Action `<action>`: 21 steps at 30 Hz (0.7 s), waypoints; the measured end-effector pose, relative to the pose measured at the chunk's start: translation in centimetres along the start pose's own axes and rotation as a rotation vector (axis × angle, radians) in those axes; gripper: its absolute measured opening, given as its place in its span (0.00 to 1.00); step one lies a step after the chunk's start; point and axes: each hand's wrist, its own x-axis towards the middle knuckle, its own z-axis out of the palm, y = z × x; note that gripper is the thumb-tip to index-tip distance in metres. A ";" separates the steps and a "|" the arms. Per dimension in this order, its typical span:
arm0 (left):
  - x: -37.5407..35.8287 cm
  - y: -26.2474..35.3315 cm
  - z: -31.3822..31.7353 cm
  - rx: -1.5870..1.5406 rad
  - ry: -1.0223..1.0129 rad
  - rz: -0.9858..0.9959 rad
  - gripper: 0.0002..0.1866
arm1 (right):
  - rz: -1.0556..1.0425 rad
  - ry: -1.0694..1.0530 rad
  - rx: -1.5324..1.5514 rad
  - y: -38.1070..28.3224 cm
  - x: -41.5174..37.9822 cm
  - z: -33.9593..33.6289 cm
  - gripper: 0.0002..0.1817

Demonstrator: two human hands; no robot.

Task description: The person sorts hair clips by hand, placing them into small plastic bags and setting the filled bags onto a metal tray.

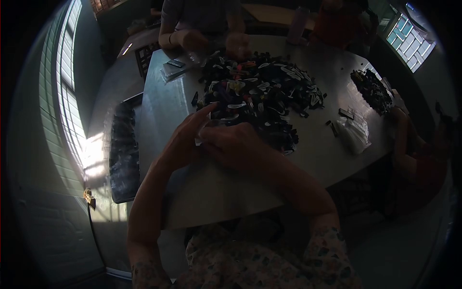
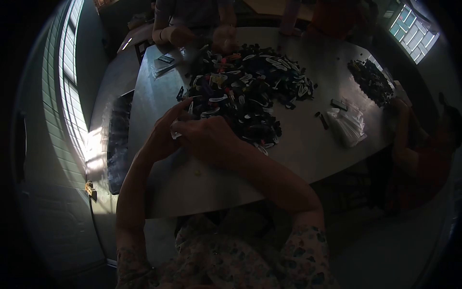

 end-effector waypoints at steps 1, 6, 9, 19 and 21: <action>0.0 0.0 -0.2 -0.001 -0.003 0.003 0.51 | -0.007 0.015 -0.002 -0.1 0.0 0.0 0.08; 0.3 -0.1 -0.5 0.012 -0.011 0.001 0.47 | 0.006 -0.098 -0.081 0.8 -0.2 -0.3 0.10; -0.1 -0.2 -0.2 -0.013 -0.060 -0.060 0.47 | 0.023 -0.151 -0.114 0.9 -0.5 0.0 0.09; -0.1 0.6 -0.5 -0.132 -0.062 -0.116 0.48 | 0.051 -0.048 0.032 -0.4 0.3 -0.3 0.11; 0.0 0.6 -0.5 -0.102 -0.054 -0.110 0.48 | 0.053 -0.047 0.031 -0.2 0.4 -0.5 0.11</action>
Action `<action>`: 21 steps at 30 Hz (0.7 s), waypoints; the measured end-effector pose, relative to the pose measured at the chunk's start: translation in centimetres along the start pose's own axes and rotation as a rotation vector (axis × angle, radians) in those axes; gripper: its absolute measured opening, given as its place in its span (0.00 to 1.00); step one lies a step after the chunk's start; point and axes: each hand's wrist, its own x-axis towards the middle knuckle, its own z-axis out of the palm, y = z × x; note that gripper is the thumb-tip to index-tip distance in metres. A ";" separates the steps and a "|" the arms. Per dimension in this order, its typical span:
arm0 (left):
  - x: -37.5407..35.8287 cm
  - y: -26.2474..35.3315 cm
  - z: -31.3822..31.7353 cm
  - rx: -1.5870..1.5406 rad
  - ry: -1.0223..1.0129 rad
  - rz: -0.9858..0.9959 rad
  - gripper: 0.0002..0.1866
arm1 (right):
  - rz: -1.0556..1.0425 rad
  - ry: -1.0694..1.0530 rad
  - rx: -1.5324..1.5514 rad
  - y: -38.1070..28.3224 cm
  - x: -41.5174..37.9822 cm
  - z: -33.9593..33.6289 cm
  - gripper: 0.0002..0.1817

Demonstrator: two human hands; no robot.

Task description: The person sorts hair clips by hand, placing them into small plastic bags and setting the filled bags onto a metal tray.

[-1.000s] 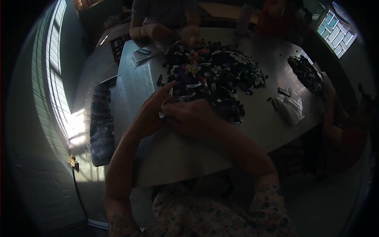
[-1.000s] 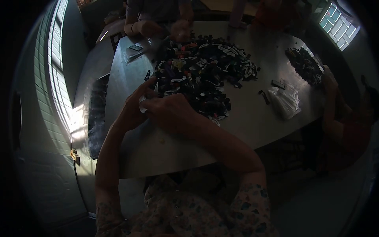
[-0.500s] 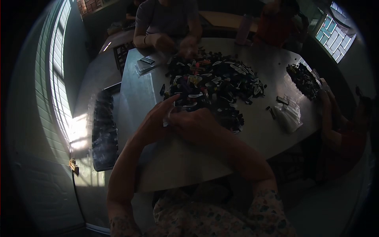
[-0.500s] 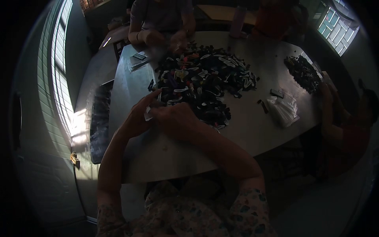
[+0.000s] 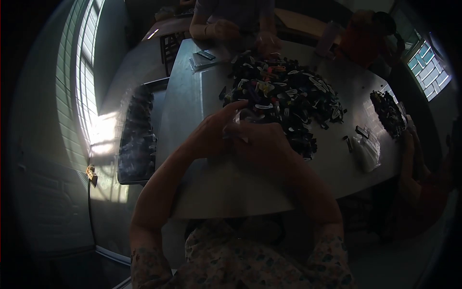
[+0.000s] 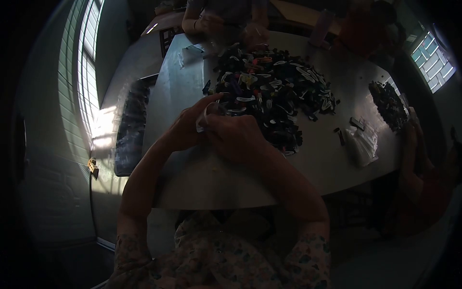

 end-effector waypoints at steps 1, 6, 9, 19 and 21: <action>0.0 0.0 0.1 0.014 0.014 0.011 0.47 | -0.020 -0.032 -0.021 0.2 0.0 -0.1 0.11; -0.1 -0.2 0.2 0.026 0.012 -0.019 0.46 | 0.009 -0.091 -0.025 0.2 0.0 -0.2 0.12; 0.1 -0.6 0.3 0.022 0.040 0.035 0.50 | -0.018 -0.060 -0.022 0.3 0.1 -0.2 0.11; 0.2 -1.6 -1.0 -0.016 0.114 -0.047 0.43 | 0.252 0.240 0.077 2.4 0.7 -3.9 0.17; 0.2 -2.8 -1.0 -0.038 0.125 -0.026 0.43 | 0.318 0.237 0.008 4.7 0.8 -3.8 0.18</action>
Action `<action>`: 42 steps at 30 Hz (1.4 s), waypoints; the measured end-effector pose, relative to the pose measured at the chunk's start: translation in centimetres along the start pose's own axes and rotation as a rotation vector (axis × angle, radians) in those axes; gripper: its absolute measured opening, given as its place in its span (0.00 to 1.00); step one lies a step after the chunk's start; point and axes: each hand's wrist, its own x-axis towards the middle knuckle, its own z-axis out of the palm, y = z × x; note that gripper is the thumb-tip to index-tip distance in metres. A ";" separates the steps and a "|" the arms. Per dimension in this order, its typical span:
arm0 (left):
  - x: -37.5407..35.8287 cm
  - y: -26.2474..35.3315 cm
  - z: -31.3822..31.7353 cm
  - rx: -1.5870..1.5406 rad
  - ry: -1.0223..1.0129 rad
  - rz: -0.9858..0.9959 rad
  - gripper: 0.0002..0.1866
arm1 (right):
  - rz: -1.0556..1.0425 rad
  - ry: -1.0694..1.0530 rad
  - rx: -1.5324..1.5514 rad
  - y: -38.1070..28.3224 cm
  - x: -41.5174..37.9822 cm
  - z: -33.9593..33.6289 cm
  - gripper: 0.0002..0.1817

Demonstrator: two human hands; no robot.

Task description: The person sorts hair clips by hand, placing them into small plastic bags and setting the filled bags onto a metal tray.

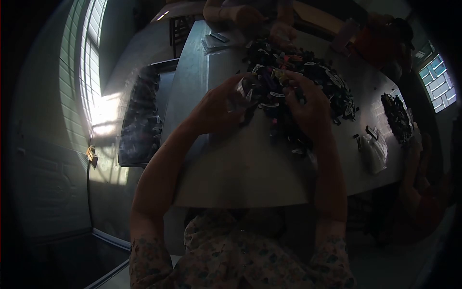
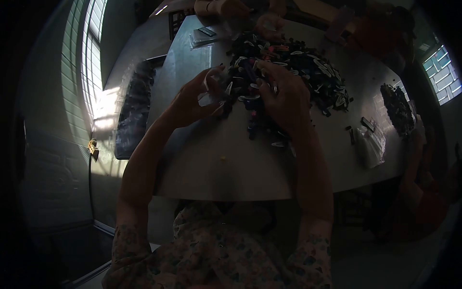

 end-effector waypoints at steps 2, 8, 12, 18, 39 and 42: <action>0.3 -1.1 0.1 -0.026 0.052 0.047 0.42 | -0.261 -0.064 -0.335 3.0 0.0 1.2 0.24; 0.4 -2.1 0.2 -0.023 0.076 0.069 0.40 | -0.207 -0.276 -0.725 5.9 -0.4 2.5 0.30; 0.4 -2.0 -0.1 -0.053 0.084 0.062 0.39 | -0.200 -0.197 -0.739 7.2 0.3 2.2 0.30; 0.5 -1.5 -0.3 -0.054 0.098 0.065 0.39 | -0.110 -0.036 -0.791 6.2 0.5 0.4 0.31; 0.3 -1.8 -0.2 -0.013 0.115 0.043 0.40 | -0.279 -0.352 -0.248 0.6 -1.5 5.5 0.11; 0.5 -1.9 -0.3 -0.016 0.099 0.011 0.40 | -0.206 -0.366 -0.203 1.1 -1.8 4.9 0.11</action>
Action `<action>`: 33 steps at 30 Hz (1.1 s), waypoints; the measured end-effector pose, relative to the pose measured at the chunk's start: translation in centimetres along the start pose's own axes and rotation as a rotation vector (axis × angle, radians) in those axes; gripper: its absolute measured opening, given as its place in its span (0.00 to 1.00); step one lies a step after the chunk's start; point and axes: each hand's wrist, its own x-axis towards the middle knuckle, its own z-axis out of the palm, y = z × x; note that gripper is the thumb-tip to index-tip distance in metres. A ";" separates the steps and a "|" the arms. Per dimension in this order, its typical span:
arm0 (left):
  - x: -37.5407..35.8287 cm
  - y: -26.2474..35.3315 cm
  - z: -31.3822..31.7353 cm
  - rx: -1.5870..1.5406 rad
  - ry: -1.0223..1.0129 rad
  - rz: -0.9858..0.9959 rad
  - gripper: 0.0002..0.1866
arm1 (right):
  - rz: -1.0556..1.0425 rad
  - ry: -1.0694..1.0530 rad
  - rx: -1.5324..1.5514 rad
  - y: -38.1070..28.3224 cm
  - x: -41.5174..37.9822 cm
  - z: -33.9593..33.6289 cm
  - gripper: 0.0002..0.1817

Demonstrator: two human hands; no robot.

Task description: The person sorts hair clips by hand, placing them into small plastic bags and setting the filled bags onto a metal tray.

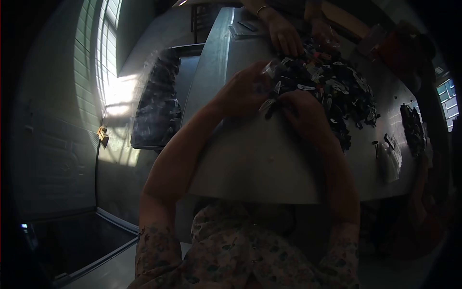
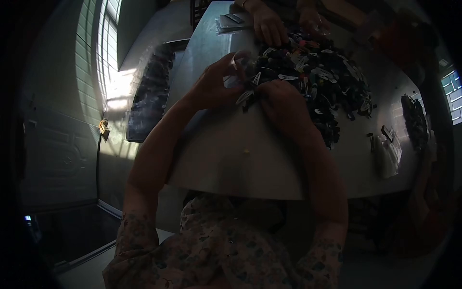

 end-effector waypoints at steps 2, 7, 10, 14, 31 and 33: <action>0.1 -0.2 0.2 0.003 -0.007 0.018 0.40 | -0.041 0.041 0.025 -0.3 0.1 0.1 0.11; -0.1 0.3 0.1 0.025 -0.007 0.003 0.39 | 0.015 -0.011 -0.018 -0.9 0.2 0.1 0.10; -0.1 0.3 0.1 0.018 -0.004 0.022 0.39 | 0.043 -0.007 -0.037 -0.6 0.1 0.3 0.10; -0.2 0.3 0.1 0.025 -0.003 0.003 0.38 | 0.007 0.042 -0.066 -0.7 0.1 0.7 0.10; -0.1 0.6 0.5 0.076 -0.047 -0.005 0.39 | 0.302 0.170 0.512 -2.3 0.0 -3.5 0.13; -0.4 0.7 0.8 0.146 -0.047 0.060 0.38 | 0.307 0.187 0.609 -3.6 -0.1 -3.3 0.13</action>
